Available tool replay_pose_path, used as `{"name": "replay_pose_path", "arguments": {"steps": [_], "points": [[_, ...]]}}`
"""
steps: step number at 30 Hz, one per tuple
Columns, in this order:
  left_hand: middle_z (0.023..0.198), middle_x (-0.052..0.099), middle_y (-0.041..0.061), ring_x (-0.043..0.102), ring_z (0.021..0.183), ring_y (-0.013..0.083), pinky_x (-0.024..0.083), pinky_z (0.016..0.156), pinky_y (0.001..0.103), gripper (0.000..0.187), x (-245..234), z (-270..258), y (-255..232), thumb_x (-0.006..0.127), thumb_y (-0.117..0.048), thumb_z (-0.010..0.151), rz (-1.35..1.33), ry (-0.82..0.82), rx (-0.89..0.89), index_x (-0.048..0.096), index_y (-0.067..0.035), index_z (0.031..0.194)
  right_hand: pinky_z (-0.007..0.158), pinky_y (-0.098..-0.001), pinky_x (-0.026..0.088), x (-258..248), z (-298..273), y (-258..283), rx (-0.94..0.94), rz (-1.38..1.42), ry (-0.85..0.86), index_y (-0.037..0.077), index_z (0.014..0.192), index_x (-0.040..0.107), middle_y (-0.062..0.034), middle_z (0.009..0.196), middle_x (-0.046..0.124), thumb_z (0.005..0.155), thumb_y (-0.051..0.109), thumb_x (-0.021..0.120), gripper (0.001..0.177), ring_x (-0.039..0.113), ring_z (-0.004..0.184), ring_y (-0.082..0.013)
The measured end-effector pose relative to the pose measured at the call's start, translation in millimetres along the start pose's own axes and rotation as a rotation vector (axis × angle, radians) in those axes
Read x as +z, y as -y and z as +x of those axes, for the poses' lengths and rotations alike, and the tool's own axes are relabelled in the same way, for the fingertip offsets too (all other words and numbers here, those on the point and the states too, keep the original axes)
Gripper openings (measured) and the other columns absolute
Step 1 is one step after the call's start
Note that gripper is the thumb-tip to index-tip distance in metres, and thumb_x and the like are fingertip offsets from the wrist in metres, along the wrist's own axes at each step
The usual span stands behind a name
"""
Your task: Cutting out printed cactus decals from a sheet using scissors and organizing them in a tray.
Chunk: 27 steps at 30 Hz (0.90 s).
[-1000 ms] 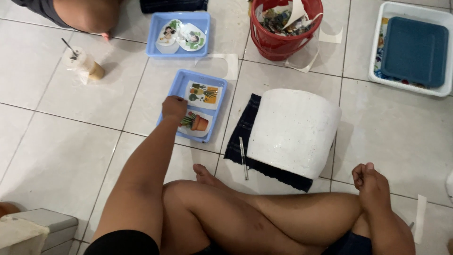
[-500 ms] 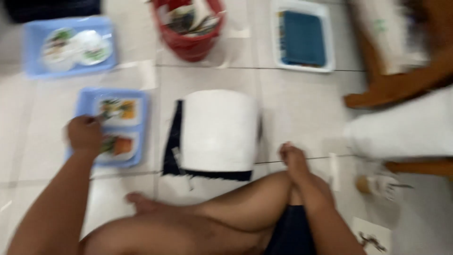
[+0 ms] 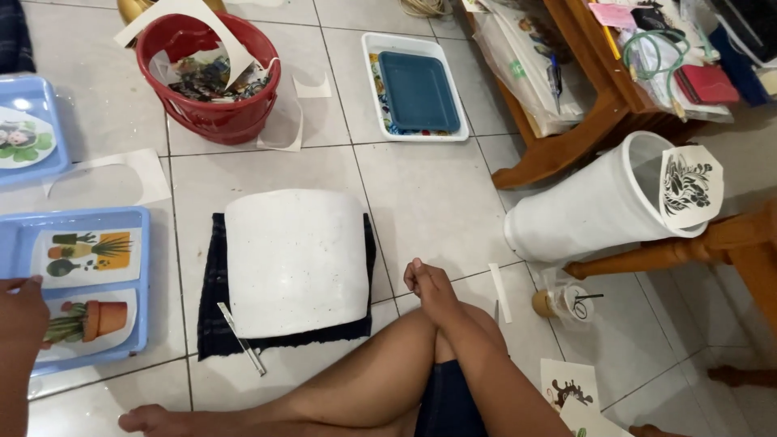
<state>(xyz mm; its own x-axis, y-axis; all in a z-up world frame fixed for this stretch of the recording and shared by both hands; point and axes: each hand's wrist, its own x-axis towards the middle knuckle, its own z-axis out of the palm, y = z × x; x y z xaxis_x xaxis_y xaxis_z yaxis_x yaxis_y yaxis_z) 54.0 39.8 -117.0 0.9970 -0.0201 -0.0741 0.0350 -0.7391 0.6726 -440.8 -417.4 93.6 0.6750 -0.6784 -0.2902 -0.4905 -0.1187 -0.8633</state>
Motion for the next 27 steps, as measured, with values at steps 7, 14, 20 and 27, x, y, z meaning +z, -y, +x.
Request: {"name": "replay_pose_path", "arguments": {"steps": [7, 14, 20, 27], "points": [[0.072, 0.079, 0.009, 0.080, 0.063, 0.0323, 0.059, 0.045, 0.047, 0.022, -4, 33, 20, 0.073, -0.030, 0.092, 0.569, -0.203, -0.072, 0.088, -0.014, 0.094, 0.071, -0.0316, 0.042, -26, 71, -184, -0.365, -0.086, 0.086, 0.017, 0.093, 0.072, 0.0085, 0.076, 0.058, 0.114, 0.045, 0.033, 0.052, 0.049, 0.071, -0.0069], [0.098, 0.080, 0.018, 0.076, 0.095, 0.0430, 0.061, 0.079, 0.053, 0.032, -58, -20, -63, 0.070, -0.034, 0.091, 0.314, 0.017, -0.132, 0.083, -0.007, 0.102, 0.067, -0.0341, 0.029, -10, 10, -10, 0.122, -0.142, -0.012, 0.009, 0.071, 0.048, -0.0043, 0.066, 0.040, 0.115, 0.037, 0.034, 0.054, 0.034, 0.065, -0.0169], [0.094, 0.079, 0.010, 0.076, 0.081, 0.0338, 0.061, 0.064, 0.044, 0.022, -74, -35, -103, 0.071, -0.031, 0.100, 0.157, 0.077, -0.298, 0.080, -0.011, 0.098, 0.071, -0.0331, 0.030, -10, -6, 7, 0.037, -0.216, 0.016, 0.005, 0.078, 0.053, -0.0052, 0.074, 0.043, 0.127, 0.051, 0.019, 0.076, 0.038, 0.071, -0.0188], [0.093, 0.080, 0.014, 0.076, 0.083, 0.0354, 0.062, 0.072, 0.044, 0.026, -63, -34, -100, 0.075, -0.031, 0.101, 0.134, 0.059, -0.270, 0.082, -0.007, 0.094, 0.069, -0.0307, 0.031, -12, -2, -3, -0.009, -0.130, 0.016, 0.004, 0.078, 0.052, -0.0042, 0.077, 0.046, 0.128, 0.045, 0.021, 0.072, 0.038, 0.072, -0.0170]]}}
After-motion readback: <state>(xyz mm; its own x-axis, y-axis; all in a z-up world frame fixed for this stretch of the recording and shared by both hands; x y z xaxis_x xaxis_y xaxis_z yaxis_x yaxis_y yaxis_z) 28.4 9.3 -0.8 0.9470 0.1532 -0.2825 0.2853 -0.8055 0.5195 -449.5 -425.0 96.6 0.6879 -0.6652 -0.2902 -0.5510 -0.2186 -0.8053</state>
